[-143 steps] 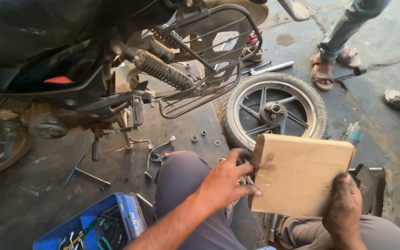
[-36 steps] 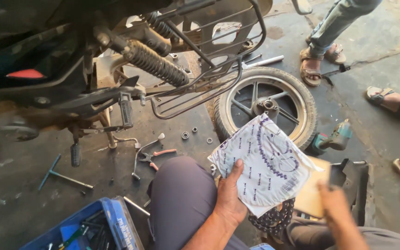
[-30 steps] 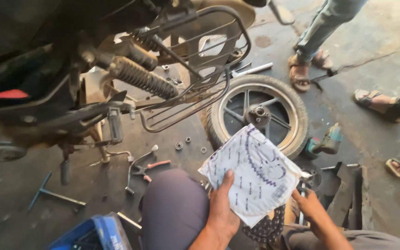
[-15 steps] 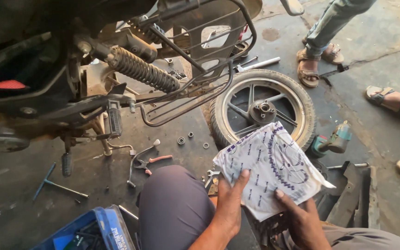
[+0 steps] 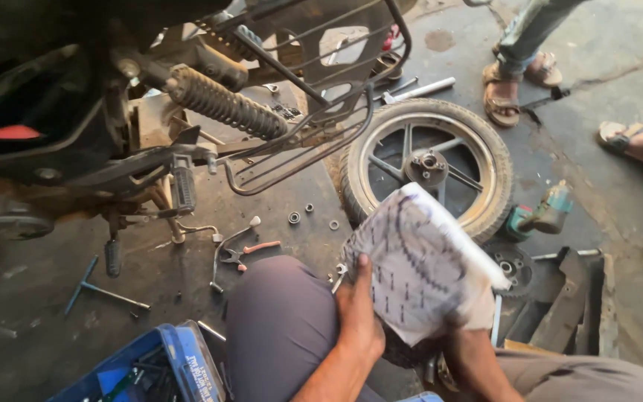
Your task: Replacing the chain sprocket and servicing the rear wheel of a motorcycle.
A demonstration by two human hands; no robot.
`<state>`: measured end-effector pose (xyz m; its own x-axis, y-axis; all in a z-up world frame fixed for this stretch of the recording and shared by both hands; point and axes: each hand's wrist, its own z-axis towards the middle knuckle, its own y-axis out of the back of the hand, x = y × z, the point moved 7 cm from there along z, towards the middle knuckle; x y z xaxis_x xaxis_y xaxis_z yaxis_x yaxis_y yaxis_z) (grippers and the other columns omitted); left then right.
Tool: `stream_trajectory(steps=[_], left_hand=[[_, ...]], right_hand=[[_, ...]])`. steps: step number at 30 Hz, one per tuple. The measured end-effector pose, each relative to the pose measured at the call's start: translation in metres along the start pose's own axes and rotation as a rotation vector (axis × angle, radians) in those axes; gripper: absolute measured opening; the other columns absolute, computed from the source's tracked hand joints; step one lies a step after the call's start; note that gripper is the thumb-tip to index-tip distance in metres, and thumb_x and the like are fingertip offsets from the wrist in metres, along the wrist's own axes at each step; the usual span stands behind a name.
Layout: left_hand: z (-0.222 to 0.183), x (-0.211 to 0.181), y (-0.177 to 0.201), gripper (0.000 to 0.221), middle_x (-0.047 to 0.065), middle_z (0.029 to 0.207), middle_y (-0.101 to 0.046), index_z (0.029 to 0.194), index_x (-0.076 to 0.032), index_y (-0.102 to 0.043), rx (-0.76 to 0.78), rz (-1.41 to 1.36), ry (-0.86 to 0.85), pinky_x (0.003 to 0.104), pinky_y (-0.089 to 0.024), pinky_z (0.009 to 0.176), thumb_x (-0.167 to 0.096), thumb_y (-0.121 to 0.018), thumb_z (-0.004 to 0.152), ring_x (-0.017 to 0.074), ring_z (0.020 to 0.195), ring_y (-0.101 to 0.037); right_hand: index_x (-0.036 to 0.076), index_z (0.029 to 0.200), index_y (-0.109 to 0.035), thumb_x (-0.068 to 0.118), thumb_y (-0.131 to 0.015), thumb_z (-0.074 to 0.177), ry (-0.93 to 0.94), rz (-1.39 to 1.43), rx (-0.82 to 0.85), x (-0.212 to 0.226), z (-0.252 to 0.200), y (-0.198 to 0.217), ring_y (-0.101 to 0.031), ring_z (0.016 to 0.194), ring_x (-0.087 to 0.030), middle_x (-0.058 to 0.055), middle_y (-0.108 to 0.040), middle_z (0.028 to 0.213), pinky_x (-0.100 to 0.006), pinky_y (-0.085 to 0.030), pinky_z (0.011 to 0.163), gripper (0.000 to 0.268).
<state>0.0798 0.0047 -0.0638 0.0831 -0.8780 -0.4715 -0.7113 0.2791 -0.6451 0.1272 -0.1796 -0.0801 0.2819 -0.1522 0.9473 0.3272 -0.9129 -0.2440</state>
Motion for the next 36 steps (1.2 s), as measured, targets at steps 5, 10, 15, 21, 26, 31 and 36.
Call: stream_trajectory(steps=[5, 10, 15, 21, 26, 31, 36], left_hand=[[-0.013, -0.024, -0.025, 0.047, 0.013, 0.124, -0.073, 0.127, 0.003, -0.068, 0.101, 0.016, -0.218, 0.039, -0.054, 0.095, -0.030, -0.068, 0.094, 0.0211, 0.107, -0.069], [-0.026, -0.045, -0.042, 0.043, 0.010, 0.123, -0.073, 0.128, 0.000, -0.066, 0.143, -0.030, -0.221, 0.037, -0.055, 0.094, -0.028, -0.064, 0.096, 0.0193, 0.107, -0.069], [-0.032, -0.095, -0.066, 0.043, 0.010, 0.122, -0.072, 0.128, 0.001, -0.064, 0.178, 0.072, -0.371, 0.035, -0.055, 0.094, -0.028, -0.065, 0.097, 0.0180, 0.107, -0.069], [-0.028, -0.160, -0.117, 0.039, 0.008, 0.109, -0.077, 0.119, 0.001, -0.071, 0.219, 0.502, -0.737, 0.030, -0.054, 0.088, -0.032, -0.067, 0.099, 0.0121, 0.098, -0.066], [0.002, -0.151, -0.116, 0.041, 0.008, 0.104, -0.077, 0.117, 0.002, -0.072, 0.170, 0.533, -0.667, 0.029, -0.054, 0.085, -0.033, -0.068, 0.097, 0.0108, 0.094, -0.067], [0.027, -0.141, -0.115, 0.043, 0.008, 0.110, -0.076, 0.121, 0.002, -0.069, 0.056, 0.345, -0.401, 0.030, -0.054, 0.086, -0.030, -0.069, 0.092, 0.0134, 0.097, -0.068], [0.039, -0.133, -0.113, 0.045, 0.009, 0.113, -0.076, 0.122, 0.005, -0.069, 0.013, 0.380, -0.335, 0.031, -0.054, 0.087, -0.029, -0.068, 0.093, 0.0148, 0.099, -0.069]], right_hand=[[0.010, 0.139, -0.053, 0.025, -0.072, 0.082, -0.176, 0.251, -0.223, 0.005, 0.002, 0.005, -0.066, 0.105, -0.017, -0.002, -0.069, 0.118, -0.038, -0.052, 0.094, 0.061], [0.008, 0.135, -0.058, 0.022, -0.068, 0.087, -0.331, 0.405, -0.326, 0.006, 0.012, 0.009, -0.070, 0.103, -0.020, -0.005, -0.073, 0.114, -0.042, -0.053, 0.096, 0.051], [0.005, 0.135, -0.062, 0.006, -0.073, 0.082, -0.198, 0.215, -0.256, -0.001, 0.034, 0.031, -0.069, 0.107, -0.022, -0.008, -0.072, 0.121, -0.040, -0.053, 0.097, 0.054], [0.002, 0.116, -0.075, 0.014, -0.082, 0.083, 0.028, -0.759, -0.262, -0.044, 0.085, 0.060, -0.075, 0.094, -0.026, -0.012, -0.082, 0.101, -0.038, -0.058, 0.084, 0.036], [0.023, 0.118, -0.074, 0.016, -0.070, 0.084, 0.155, -1.326, -0.241, -0.098, 0.119, 0.070, -0.070, 0.098, -0.038, -0.010, -0.076, 0.110, -0.049, -0.054, 0.088, 0.035], [0.015, 0.136, -0.064, 0.000, -0.058, 0.079, 0.154, -1.296, -0.137, -0.212, 0.148, 0.095, -0.062, 0.122, -0.035, -0.013, -0.066, 0.137, -0.045, -0.050, 0.103, 0.059], [0.001, 0.146, -0.050, 0.002, -0.076, 0.060, 0.128, -1.422, 0.384, -0.269, 0.129, 0.041, -0.047, 0.134, -0.037, -0.023, -0.051, 0.151, -0.043, -0.041, 0.109, 0.090]])
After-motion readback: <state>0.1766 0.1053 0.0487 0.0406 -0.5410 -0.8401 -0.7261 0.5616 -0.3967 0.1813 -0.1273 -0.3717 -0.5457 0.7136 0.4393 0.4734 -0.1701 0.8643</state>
